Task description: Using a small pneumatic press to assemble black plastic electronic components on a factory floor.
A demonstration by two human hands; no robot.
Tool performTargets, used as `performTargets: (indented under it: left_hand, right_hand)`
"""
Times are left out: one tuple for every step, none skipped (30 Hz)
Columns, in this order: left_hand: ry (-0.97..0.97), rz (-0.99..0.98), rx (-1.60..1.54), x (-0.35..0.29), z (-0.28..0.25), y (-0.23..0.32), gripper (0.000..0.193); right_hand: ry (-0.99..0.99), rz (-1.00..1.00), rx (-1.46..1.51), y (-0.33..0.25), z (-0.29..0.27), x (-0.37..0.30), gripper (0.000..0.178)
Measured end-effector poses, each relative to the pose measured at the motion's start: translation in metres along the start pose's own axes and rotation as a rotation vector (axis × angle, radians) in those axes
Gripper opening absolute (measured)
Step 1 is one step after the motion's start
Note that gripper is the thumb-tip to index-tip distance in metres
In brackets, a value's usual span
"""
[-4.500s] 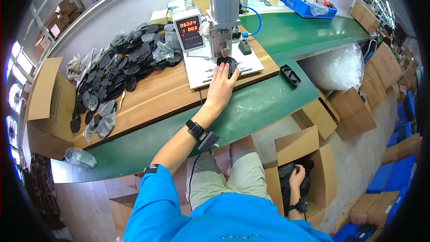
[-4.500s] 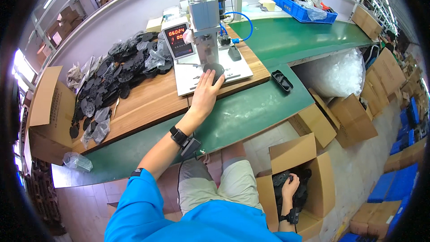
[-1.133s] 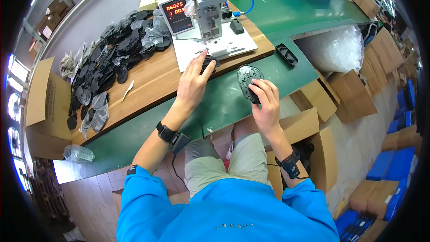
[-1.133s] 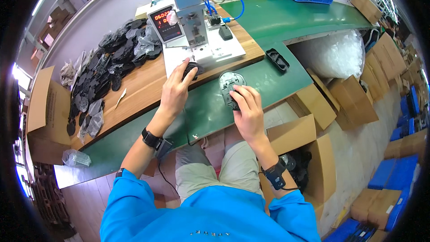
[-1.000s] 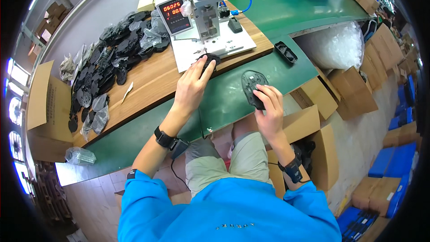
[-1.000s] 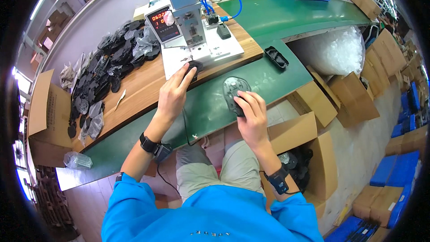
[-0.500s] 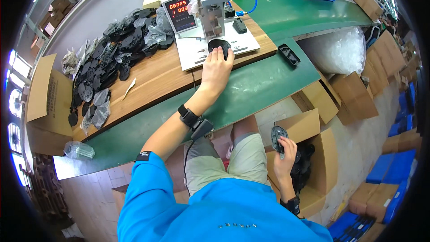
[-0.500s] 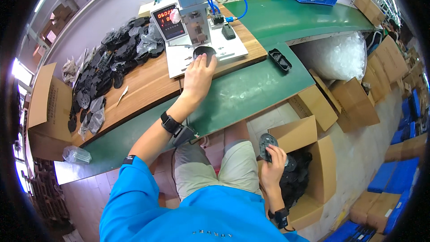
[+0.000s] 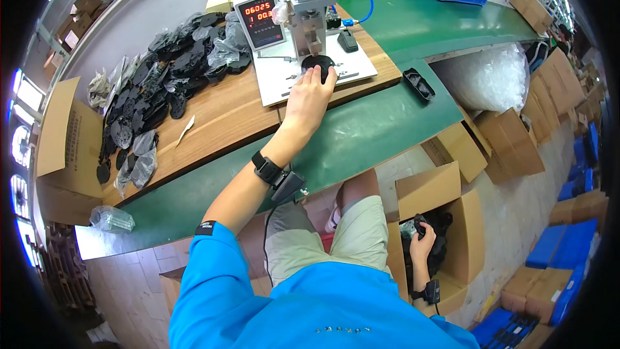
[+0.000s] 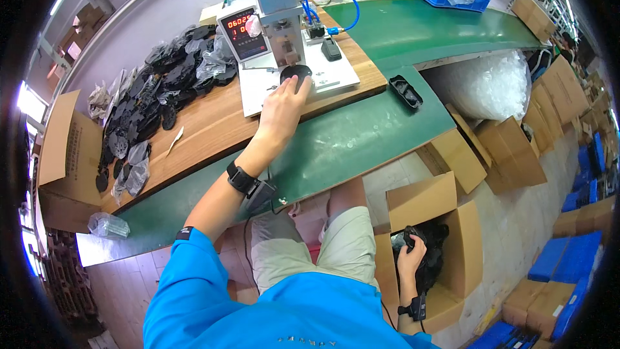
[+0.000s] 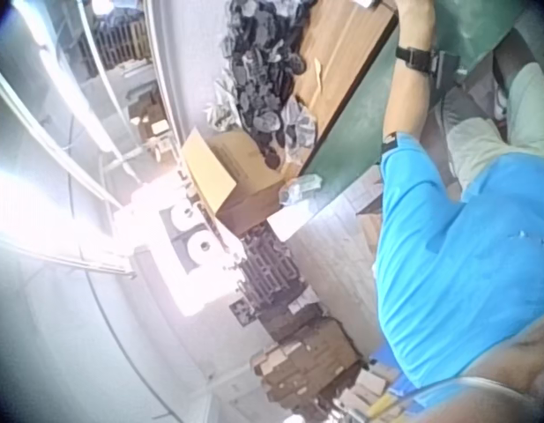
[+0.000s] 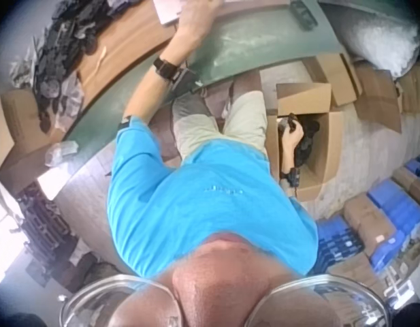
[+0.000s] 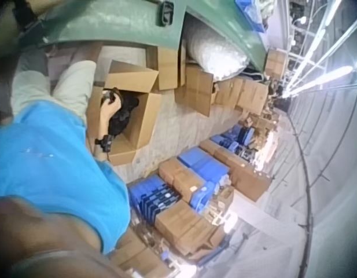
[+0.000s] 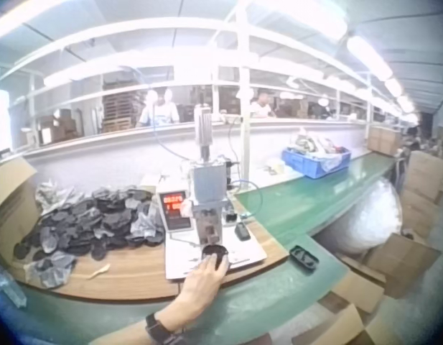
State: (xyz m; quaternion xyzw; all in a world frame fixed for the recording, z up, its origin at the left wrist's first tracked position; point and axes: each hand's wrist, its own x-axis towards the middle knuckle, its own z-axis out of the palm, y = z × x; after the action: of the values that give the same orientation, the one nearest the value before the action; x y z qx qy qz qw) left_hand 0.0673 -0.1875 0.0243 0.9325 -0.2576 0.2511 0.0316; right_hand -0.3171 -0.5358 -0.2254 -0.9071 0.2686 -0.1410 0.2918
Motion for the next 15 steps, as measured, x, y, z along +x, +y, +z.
performTargets:
  left_hand:
    - [0.013,0.016,0.033,0.001,0.002,-0.003,0.058]
    - [0.024,0.03,0.064,0.002,0.004,-0.004,0.058]
    - [0.035,0.045,0.095,0.001,0.005,-0.004,0.058]
    - [0.044,0.045,0.103,0.0,0.008,-0.003,0.056]
    - [0.058,0.043,0.11,-0.002,0.01,-0.001,0.055]
    - [0.073,0.042,0.117,-0.004,0.013,0.001,0.054]
    - [0.092,0.054,0.104,-0.008,0.01,0.001,0.049]
    - [0.091,0.052,0.056,-0.007,0.008,0.0,0.048]
    - [0.09,0.051,0.007,-0.005,0.007,0.0,0.047]
    - [0.086,0.042,-0.037,-0.008,0.004,-0.003,0.046]
    - [0.084,0.045,-0.004,-0.008,0.005,-0.004,0.045]
    - [0.081,0.049,0.029,-0.006,0.006,-0.005,0.045]
    - [0.084,0.051,0.06,-0.005,0.01,-0.004,0.044]
    - [0.076,0.018,0.062,-0.006,0.014,-0.003,0.044]
    - [0.068,-0.014,0.064,-0.008,0.017,-0.001,0.045]
  right_hand:
    - [-0.01,0.048,-0.03,0.012,0.006,-0.003,0.039]
    - [-0.039,0.086,-0.017,0.021,0.009,-0.006,0.039]
    - [-0.068,0.124,-0.005,0.029,0.013,-0.008,0.039]
    - [-0.086,0.165,0.009,0.039,0.019,-0.008,0.038]
    - [-0.088,0.181,-0.003,0.049,0.023,-0.01,0.038]
    - [-0.08,0.196,-0.005,0.059,0.027,-0.012,0.037]
    - [-0.075,0.212,-0.006,0.065,0.029,-0.014,0.037]
    - [-0.07,0.23,-0.007,0.071,0.032,-0.017,0.036]
    - [-0.067,0.242,-0.013,0.078,0.034,-0.019,0.034]
    - [-0.071,0.239,-0.018,0.079,0.036,-0.019,0.034]
    - [-0.075,0.238,-0.023,0.081,0.037,-0.021,0.034]
    - [-0.078,0.237,-0.028,0.083,0.039,-0.022,0.034]
    - [-0.088,0.241,-0.028,0.086,0.039,-0.02,0.034]
    - [-0.098,0.246,-0.029,0.089,0.04,-0.017,0.035]
    - [-0.107,0.25,-0.03,0.092,0.041,-0.016,0.036]
